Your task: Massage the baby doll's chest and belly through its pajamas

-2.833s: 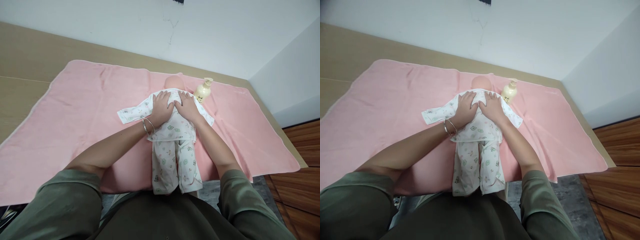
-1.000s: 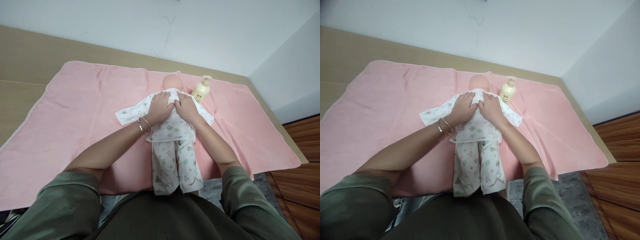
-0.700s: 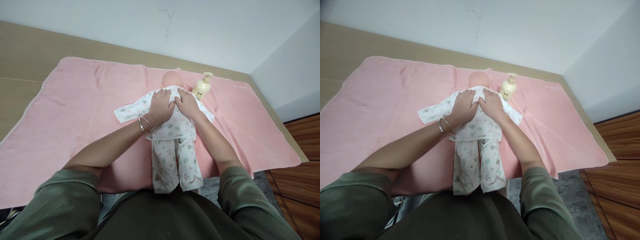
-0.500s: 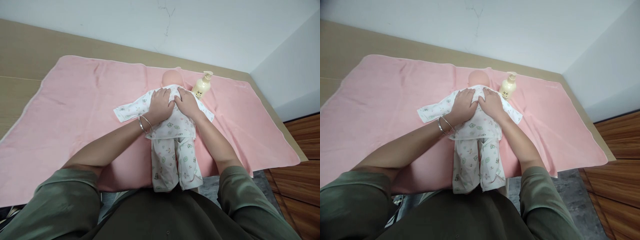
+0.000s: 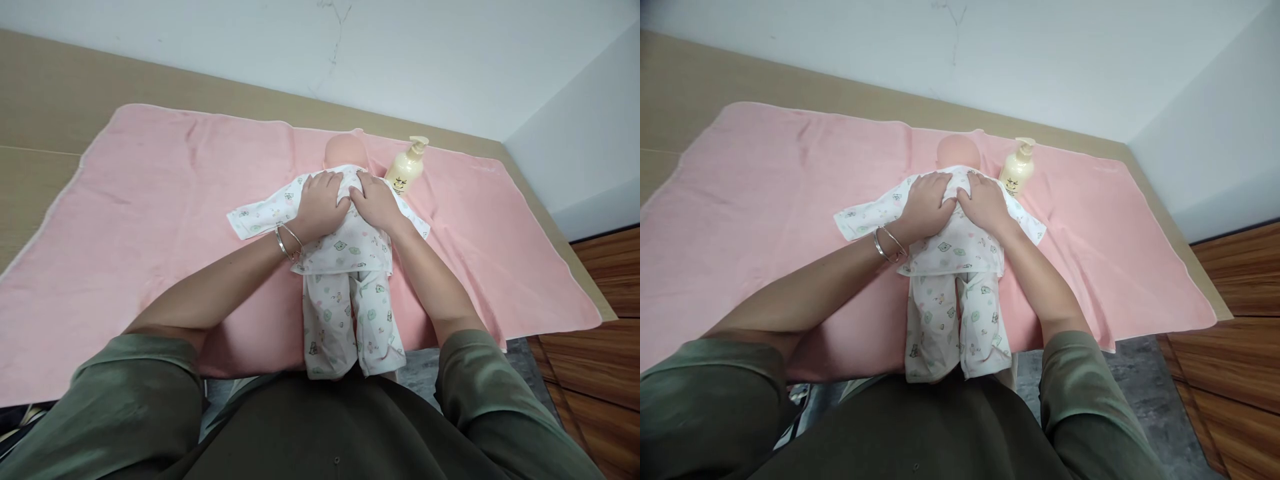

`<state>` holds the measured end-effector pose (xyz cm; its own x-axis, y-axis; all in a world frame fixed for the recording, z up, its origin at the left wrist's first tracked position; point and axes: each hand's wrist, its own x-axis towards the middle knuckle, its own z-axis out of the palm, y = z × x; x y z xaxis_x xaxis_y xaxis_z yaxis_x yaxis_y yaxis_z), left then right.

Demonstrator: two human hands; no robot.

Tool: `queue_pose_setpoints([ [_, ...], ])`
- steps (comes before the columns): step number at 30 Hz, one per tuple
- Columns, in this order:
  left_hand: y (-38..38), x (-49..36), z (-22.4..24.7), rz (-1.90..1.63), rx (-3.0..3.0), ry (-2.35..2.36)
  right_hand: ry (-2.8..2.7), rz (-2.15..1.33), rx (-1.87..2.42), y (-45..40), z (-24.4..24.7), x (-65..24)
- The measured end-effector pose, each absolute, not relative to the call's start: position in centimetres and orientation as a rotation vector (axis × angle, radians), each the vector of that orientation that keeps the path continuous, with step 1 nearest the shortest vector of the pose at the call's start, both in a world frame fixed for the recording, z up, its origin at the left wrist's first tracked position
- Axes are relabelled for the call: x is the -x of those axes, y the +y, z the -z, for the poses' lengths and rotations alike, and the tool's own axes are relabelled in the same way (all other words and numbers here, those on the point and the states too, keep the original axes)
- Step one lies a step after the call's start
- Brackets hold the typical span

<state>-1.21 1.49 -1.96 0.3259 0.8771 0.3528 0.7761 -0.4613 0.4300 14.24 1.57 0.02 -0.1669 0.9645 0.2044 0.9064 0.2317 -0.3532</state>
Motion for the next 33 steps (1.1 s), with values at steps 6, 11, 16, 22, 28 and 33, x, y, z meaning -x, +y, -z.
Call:
queue_pose_setpoints([
  [6,1.6,1.3,1.8,-0.812,-2.373,1.514,-2.141,-0.200,1.743,1.4,-0.2,-14.1],
  [11,1.8,1.3,1.7,-0.818,-2.347,1.500,-2.168,-0.199,1.781,1.2,-0.6,-13.9],
  [16,1.9,1.6,0.9,-0.780,-2.338,1.477,-2.164,-0.151,1.756,1.0,-0.5,-13.7],
  [22,2.3,1.9,0.3,-0.736,-2.324,1.466,-2.198,-0.124,1.773,0.9,-0.7,-13.4],
  [28,1.3,1.5,0.6,-0.759,-2.363,1.530,-2.205,-0.083,1.752,0.4,-0.7,-13.1],
  [33,0.5,1.3,0.7,-0.767,-2.354,1.569,-2.239,-0.114,1.702,-0.1,-1.0,-12.9],
])
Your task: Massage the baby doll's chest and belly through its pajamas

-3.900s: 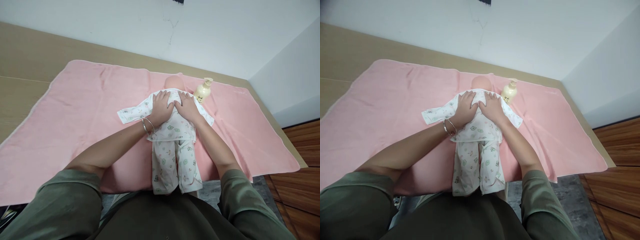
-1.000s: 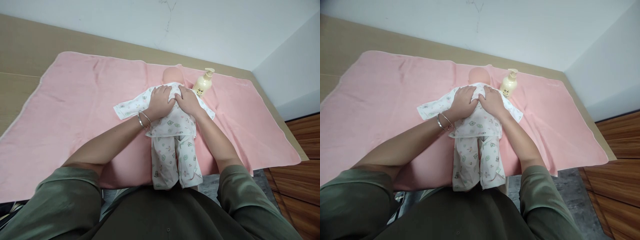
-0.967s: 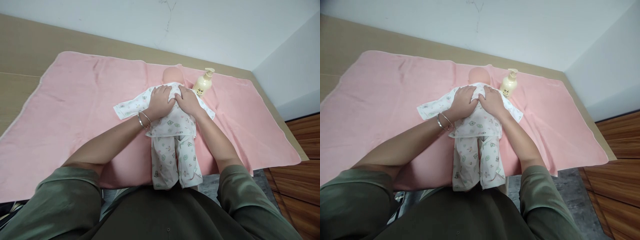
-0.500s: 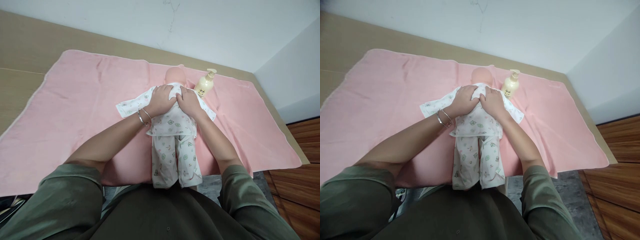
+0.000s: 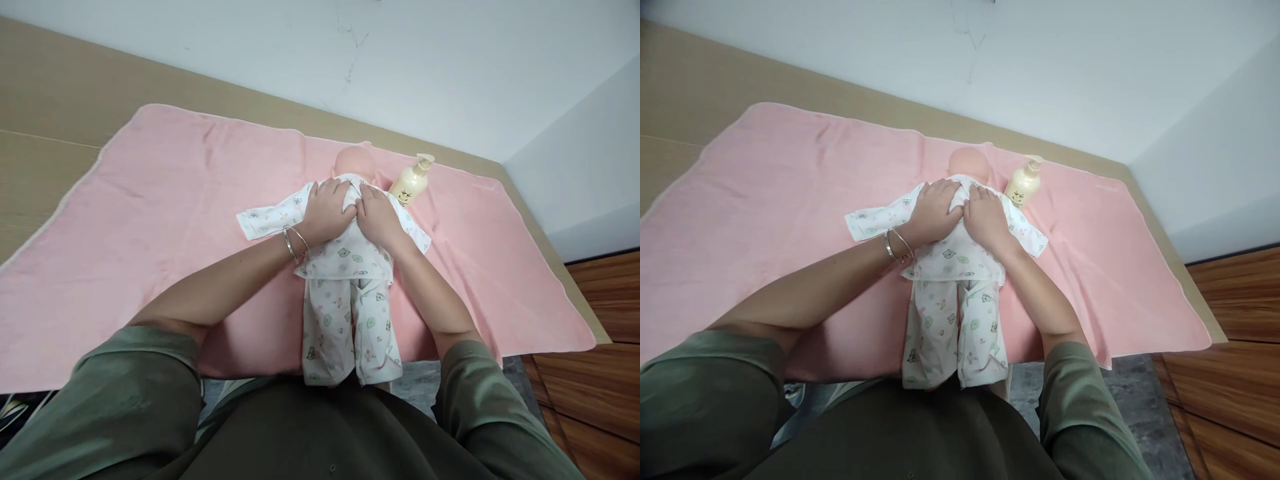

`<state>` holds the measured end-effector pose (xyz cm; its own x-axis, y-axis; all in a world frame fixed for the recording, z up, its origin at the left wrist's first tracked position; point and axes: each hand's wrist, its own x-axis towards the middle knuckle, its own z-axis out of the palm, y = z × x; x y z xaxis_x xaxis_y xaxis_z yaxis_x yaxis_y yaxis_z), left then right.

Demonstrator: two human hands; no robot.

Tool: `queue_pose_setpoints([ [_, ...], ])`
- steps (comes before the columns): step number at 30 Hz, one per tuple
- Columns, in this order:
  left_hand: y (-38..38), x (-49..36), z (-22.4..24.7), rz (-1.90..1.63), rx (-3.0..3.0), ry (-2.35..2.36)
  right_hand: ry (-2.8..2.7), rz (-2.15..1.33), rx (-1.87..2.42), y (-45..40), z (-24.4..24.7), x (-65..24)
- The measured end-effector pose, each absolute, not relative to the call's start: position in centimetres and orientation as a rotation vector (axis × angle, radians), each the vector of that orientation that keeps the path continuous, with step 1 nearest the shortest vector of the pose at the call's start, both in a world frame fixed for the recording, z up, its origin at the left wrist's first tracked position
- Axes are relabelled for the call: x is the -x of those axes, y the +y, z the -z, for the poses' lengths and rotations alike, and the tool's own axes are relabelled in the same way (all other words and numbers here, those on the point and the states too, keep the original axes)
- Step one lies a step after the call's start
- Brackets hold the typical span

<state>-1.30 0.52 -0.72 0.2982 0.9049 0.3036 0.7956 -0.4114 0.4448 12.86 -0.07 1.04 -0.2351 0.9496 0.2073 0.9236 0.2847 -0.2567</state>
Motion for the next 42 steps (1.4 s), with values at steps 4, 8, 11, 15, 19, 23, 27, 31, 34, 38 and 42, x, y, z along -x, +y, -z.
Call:
queue_pose_setpoints([
  [4,-0.7,0.8,0.9,-0.807,-2.402,1.595,-2.184,-0.200,1.702,1.0,-1.0,-13.9],
  [8,-1.4,0.4,0.9,-0.836,-2.446,1.566,-2.116,-0.271,1.738,1.8,-0.9,-14.8],
  [11,-0.3,0.8,0.6,-0.788,-2.434,1.560,-2.176,-0.202,1.760,0.9,-1.2,-14.0],
  [15,1.6,1.6,0.3,-0.721,-2.388,1.518,-2.258,-0.107,1.750,-0.8,-1.7,-12.5],
  [19,1.2,1.4,0.7,-0.765,-2.389,1.565,-2.236,-0.176,1.730,-0.2,-1.4,-12.9],
  [23,-0.5,0.7,1.0,-0.791,-2.462,1.615,-2.141,-0.269,1.768,1.5,-0.6,-14.1],
  [27,0.0,1.0,0.6,-0.744,-2.468,1.563,-2.144,-0.240,1.822,1.0,-0.7,-13.7],
  [31,1.8,1.9,0.3,-0.694,-2.420,1.510,-2.195,-0.211,1.744,-0.4,-1.1,-12.7],
  [34,1.9,1.8,0.5,-0.704,-2.423,1.522,-2.230,-0.215,1.680,-0.4,-1.1,-13.0],
  [38,0.0,1.0,0.8,-0.768,-2.465,1.601,-2.142,-0.286,1.737,1.1,-0.6,-14.0],
  [42,-0.4,0.8,0.9,-0.777,-2.490,1.606,-2.080,-0.271,1.813,1.4,-0.3,-13.9],
])
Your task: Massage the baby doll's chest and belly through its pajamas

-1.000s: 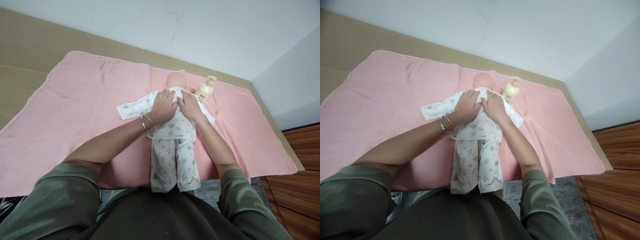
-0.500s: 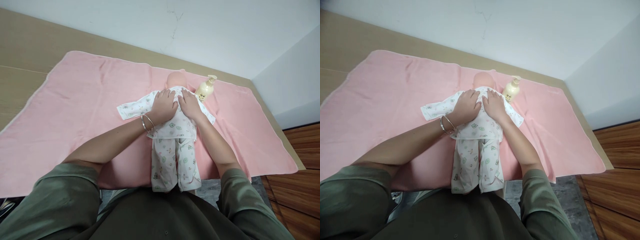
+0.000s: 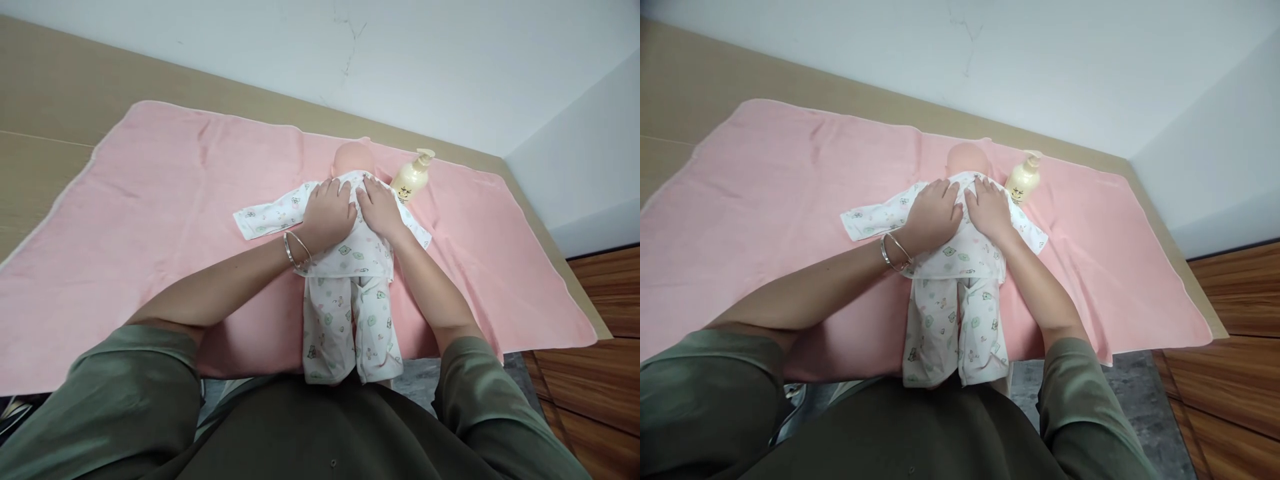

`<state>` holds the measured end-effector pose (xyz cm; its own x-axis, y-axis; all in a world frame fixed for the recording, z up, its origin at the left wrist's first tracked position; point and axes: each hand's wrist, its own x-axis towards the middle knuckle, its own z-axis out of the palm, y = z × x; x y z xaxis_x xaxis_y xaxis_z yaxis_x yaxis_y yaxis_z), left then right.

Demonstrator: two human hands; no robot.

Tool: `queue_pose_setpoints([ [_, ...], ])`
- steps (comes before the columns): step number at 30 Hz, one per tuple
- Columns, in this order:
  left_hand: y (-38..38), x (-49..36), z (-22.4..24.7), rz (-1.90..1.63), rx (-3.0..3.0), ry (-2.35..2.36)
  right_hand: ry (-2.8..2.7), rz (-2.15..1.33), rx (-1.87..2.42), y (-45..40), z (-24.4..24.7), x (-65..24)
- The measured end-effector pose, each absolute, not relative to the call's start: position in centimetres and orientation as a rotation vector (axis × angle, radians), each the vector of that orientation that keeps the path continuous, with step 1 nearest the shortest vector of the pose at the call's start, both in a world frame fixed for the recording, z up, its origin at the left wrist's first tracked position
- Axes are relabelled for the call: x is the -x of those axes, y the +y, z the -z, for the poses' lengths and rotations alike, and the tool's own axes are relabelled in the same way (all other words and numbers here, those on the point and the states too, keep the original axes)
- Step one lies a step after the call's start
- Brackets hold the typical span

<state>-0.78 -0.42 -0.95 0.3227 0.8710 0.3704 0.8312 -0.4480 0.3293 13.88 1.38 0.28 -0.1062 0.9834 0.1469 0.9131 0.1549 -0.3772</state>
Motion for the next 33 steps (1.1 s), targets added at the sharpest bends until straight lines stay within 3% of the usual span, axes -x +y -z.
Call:
queue_pose_setpoints([
  [8,1.7,1.3,2.2,-0.836,-2.383,1.606,-2.245,-0.167,1.774,-1.2,-1.9,-12.3],
  [14,0.6,0.8,2.0,-0.836,-2.361,1.630,-2.088,-0.318,1.807,1.4,-0.6,-13.9],
  [33,0.8,0.7,2.6,-0.901,-2.363,1.639,-2.043,-0.302,1.777,1.4,-0.3,-14.0],
])
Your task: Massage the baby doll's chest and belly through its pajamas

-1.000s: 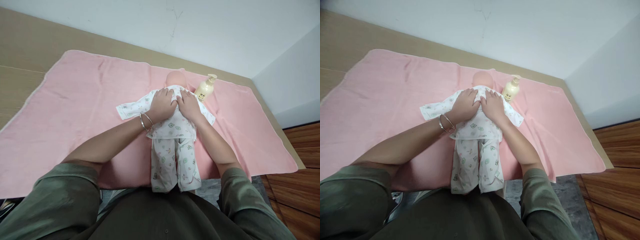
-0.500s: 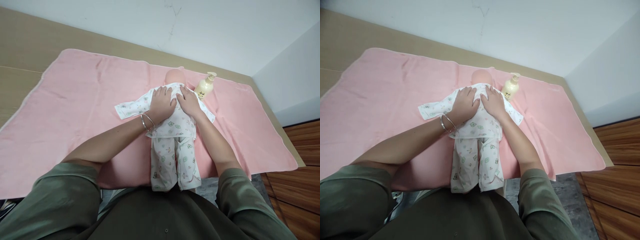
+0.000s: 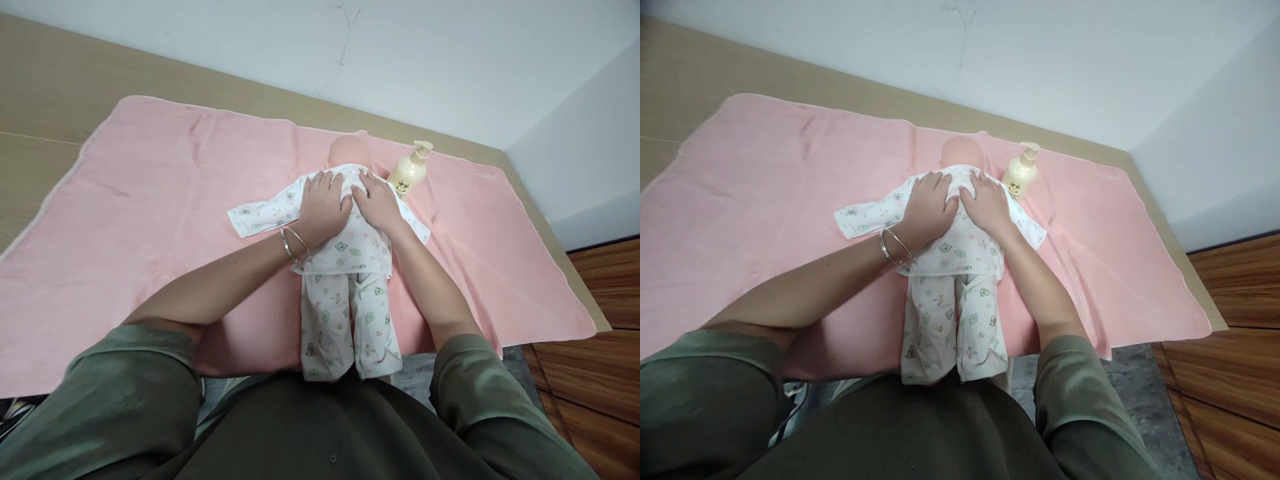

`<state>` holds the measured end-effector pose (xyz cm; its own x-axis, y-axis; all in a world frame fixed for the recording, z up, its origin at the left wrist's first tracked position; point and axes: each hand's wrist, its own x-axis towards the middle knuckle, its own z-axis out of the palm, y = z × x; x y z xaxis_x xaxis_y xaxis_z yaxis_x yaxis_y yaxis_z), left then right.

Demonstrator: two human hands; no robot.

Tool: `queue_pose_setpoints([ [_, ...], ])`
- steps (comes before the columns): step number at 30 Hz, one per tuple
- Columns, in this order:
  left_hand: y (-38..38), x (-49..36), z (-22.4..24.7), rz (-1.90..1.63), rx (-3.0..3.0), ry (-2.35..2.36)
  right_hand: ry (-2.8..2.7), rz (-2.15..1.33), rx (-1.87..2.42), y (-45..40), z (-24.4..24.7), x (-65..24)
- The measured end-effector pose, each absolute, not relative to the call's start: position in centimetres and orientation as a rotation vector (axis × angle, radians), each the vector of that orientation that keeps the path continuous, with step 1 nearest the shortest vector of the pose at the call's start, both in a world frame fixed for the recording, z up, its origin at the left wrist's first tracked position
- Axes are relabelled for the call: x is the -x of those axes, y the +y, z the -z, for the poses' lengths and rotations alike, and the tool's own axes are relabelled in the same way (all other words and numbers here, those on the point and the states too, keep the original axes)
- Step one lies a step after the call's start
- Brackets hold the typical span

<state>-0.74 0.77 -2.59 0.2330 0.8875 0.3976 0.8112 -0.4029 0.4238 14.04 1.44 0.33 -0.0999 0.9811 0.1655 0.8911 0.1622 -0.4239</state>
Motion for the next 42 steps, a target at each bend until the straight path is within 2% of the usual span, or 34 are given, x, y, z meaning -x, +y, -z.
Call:
queue_pose_setpoints([
  [11,1.0,0.9,1.4,-0.810,-2.307,1.626,-2.082,-0.211,1.719,1.2,-0.7,-13.9],
  [20,2.7,1.8,1.0,-0.732,-2.295,1.560,-2.256,-0.074,1.843,-1.2,-2.9,-11.7],
  [27,0.1,0.9,1.9,-0.838,-2.462,1.656,-2.211,-0.235,1.861,0.2,-2.4,-13.4],
  [38,1.7,1.9,-0.1,-0.685,-2.418,1.550,-2.281,0.029,1.913,-3.0,-2.7,-11.1],
  [42,0.5,1.3,0.5,-0.731,-2.424,1.631,-2.306,0.000,1.896,-2.0,-2.8,-12.2],
])
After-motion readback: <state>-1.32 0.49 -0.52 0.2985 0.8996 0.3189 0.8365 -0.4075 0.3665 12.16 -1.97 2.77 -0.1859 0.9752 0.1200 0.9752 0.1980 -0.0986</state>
